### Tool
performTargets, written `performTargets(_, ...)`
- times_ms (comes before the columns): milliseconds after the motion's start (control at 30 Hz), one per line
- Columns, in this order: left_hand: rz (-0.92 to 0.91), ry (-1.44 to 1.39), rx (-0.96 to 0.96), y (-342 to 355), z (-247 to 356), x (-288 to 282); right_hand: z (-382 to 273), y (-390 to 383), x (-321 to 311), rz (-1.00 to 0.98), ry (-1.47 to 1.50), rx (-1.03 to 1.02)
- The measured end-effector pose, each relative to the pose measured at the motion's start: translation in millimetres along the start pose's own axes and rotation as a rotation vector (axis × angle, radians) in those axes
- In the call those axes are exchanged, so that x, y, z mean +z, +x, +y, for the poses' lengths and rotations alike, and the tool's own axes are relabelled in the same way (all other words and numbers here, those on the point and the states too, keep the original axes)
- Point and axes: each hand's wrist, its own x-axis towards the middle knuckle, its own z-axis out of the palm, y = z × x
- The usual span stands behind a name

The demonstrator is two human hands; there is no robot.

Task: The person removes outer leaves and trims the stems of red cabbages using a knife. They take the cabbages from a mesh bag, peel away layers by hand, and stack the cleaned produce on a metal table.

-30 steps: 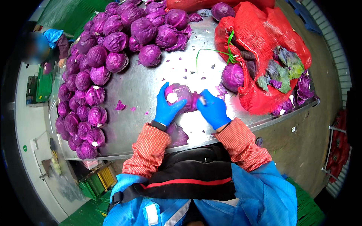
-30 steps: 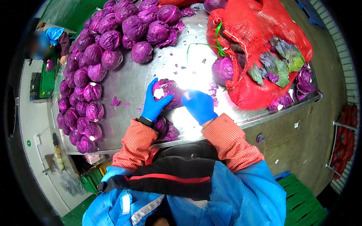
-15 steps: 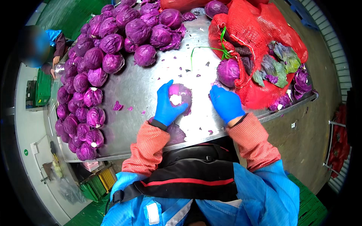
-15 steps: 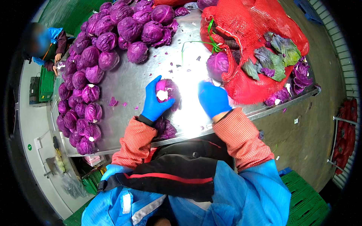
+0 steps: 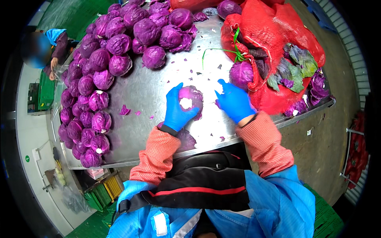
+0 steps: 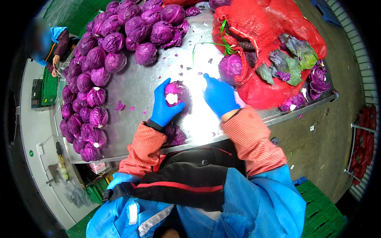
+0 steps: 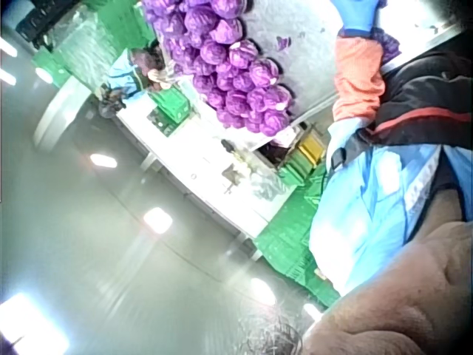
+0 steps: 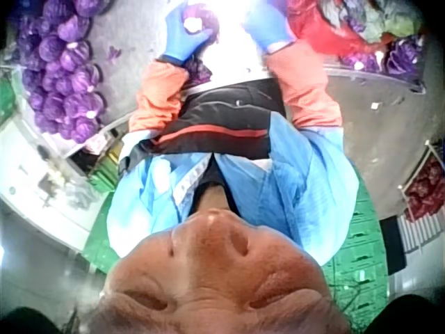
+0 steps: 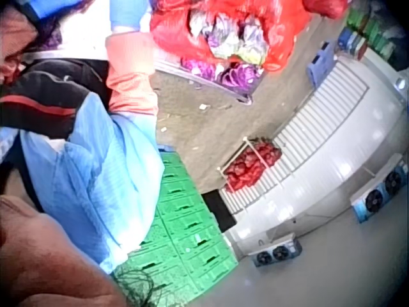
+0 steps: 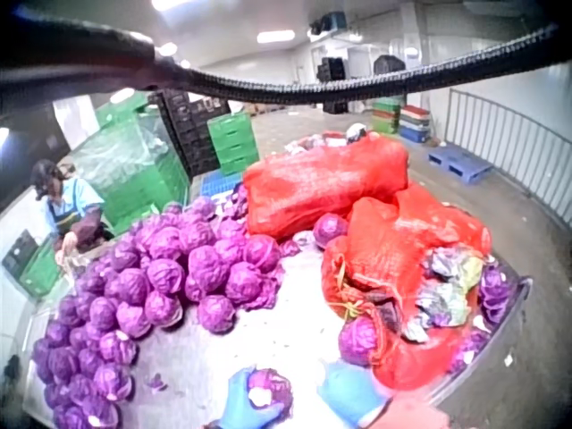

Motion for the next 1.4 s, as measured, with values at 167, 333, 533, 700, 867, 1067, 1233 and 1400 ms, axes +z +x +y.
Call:
performTargets(167, -0.110, -0.093, 0.073, 2.6, -13.9, -6.8, -17.0, 23.1, 31.9, 0.003, 0.137, 0.035)
performTargets(333, -0.221, -0.965, -0.293, -0.9, -0.9, -17.4, 15.8, 26.4, 3.9, 0.004, 0.181, 0.219)
performTargets(533, 0.010, -1.555, -0.541, -8.0, -9.0, -18.0, 27.8, -2.5, -13.0, 0.053, 0.078, 0.187)
performTargets(700, -0.045, -1.236, -0.187, 3.1, 22.7, -17.4, -31.0, 4.4, -20.3, -0.037, 0.379, 0.064)
performTargets(867, -0.001, -1.127, -0.176, 0.0, 23.6, -11.3, -19.0, 8.0, -10.4, -0.052, 0.457, 0.095)
performTargets(1067, 0.098, -1.543, -0.563, -8.7, 0.8, -15.3, -3.4, -10.3, -11.5, -0.006, 1.010, 0.270)
performTargets(1233, -0.050, -1.633, -0.611, -7.8, 6.7, -22.4, -32.7, 4.4, -32.6, -0.047, 0.515, 0.049)
performTargets(1400, -0.029, -1.324, -0.472, -10.1, 6.7, -15.8, -39.3, 26.4, -18.8, 0.042, 0.284, -0.008)
